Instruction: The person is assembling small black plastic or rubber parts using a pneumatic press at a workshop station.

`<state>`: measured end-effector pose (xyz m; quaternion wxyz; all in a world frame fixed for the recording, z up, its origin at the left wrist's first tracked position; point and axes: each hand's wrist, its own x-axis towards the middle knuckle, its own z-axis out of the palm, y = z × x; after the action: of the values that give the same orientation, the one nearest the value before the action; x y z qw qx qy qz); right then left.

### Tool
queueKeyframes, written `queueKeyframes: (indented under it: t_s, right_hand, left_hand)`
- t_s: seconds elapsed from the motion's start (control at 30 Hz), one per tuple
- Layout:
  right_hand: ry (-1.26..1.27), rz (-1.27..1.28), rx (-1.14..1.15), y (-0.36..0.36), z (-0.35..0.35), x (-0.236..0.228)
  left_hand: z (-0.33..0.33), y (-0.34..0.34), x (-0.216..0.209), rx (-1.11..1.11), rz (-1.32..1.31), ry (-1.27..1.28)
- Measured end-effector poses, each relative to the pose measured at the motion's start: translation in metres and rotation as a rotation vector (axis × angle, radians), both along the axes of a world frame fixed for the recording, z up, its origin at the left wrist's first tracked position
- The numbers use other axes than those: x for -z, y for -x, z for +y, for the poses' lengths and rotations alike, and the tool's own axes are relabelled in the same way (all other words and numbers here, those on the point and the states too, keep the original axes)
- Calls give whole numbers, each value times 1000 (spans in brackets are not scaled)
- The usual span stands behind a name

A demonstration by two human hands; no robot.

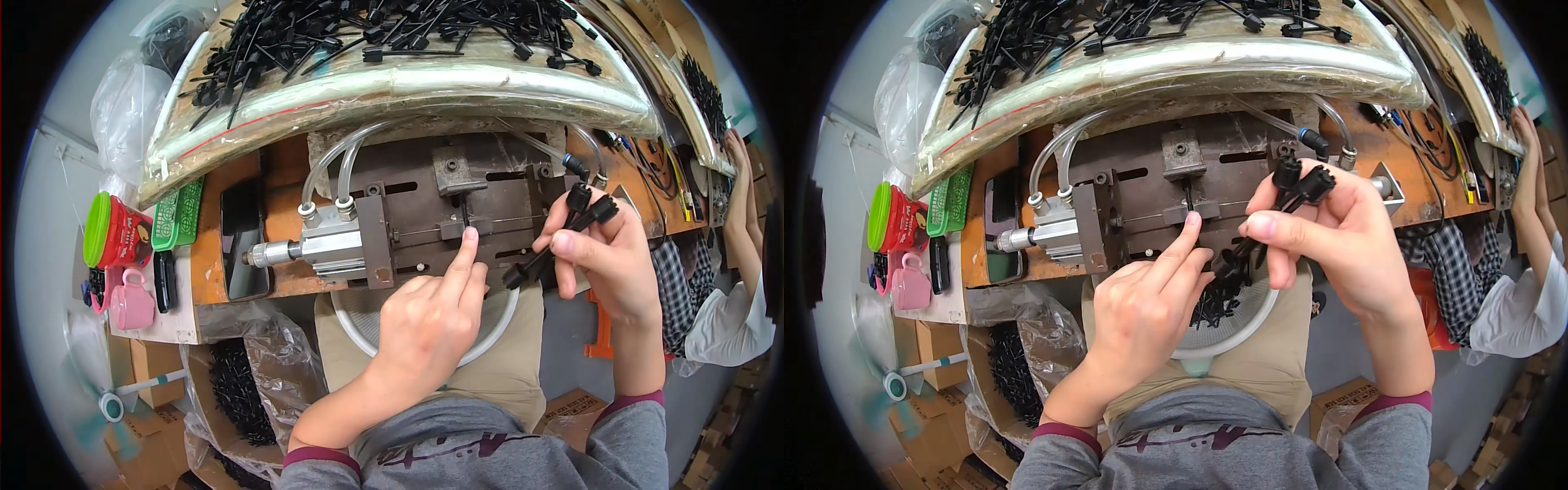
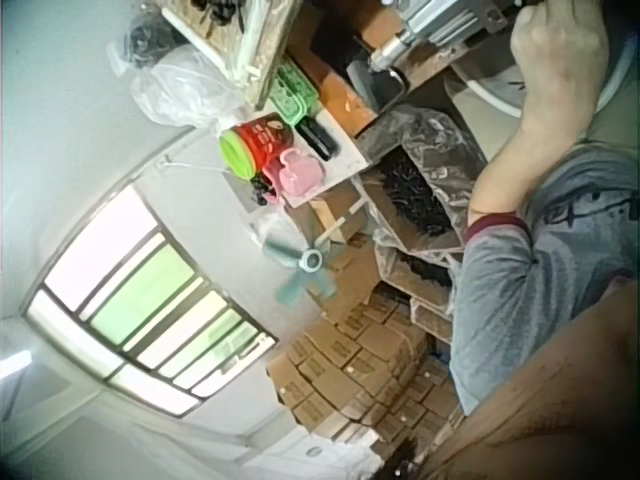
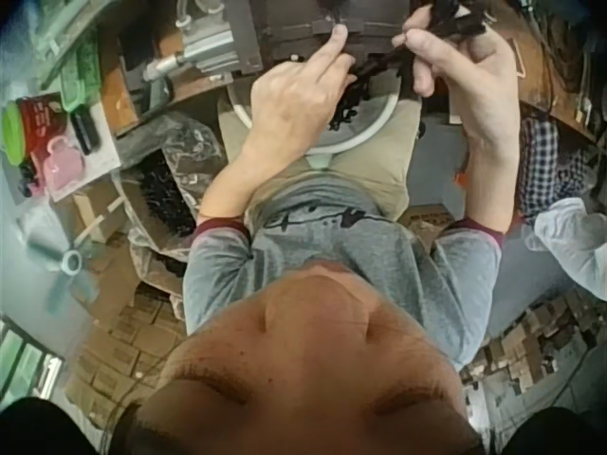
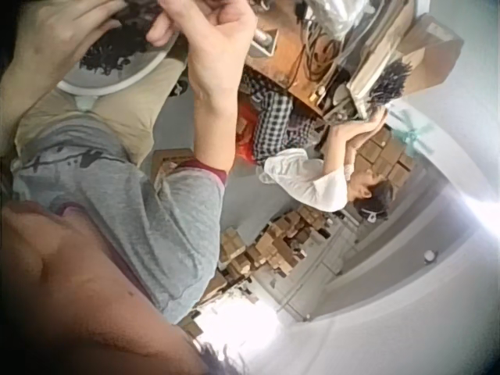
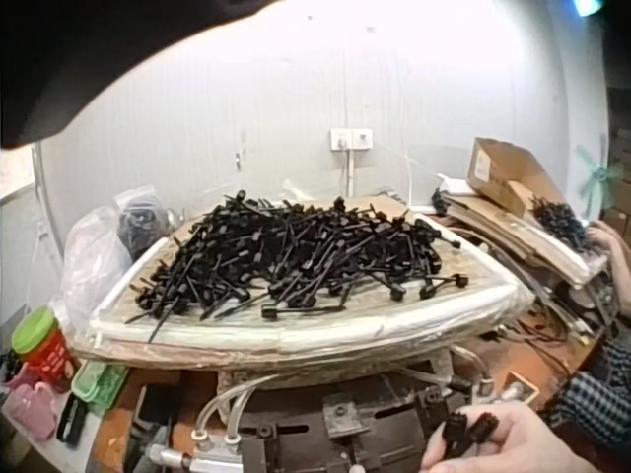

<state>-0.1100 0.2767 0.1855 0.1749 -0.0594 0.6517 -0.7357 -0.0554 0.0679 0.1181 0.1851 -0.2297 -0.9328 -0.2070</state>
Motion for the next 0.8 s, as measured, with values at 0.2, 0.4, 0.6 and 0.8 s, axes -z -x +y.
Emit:
queueKeyframes:
  t_s: [0.2,0.4,0.6,0.8]
  right_hand:
    - [64,-133,-10,-5,-5,8]
    - [178,-178,-24,-4,-10,5]
    - [62,302,254,1,-6,11]
    - [-163,777,269,-14,-12,24]
  left_hand:
    - [-3,1,-12,147,-5,-384]
    - [-9,-17,-27,304,-23,-528]
    - [-7,-15,-17,72,18,-314]
    - [3,1,9,-10,80,-81]
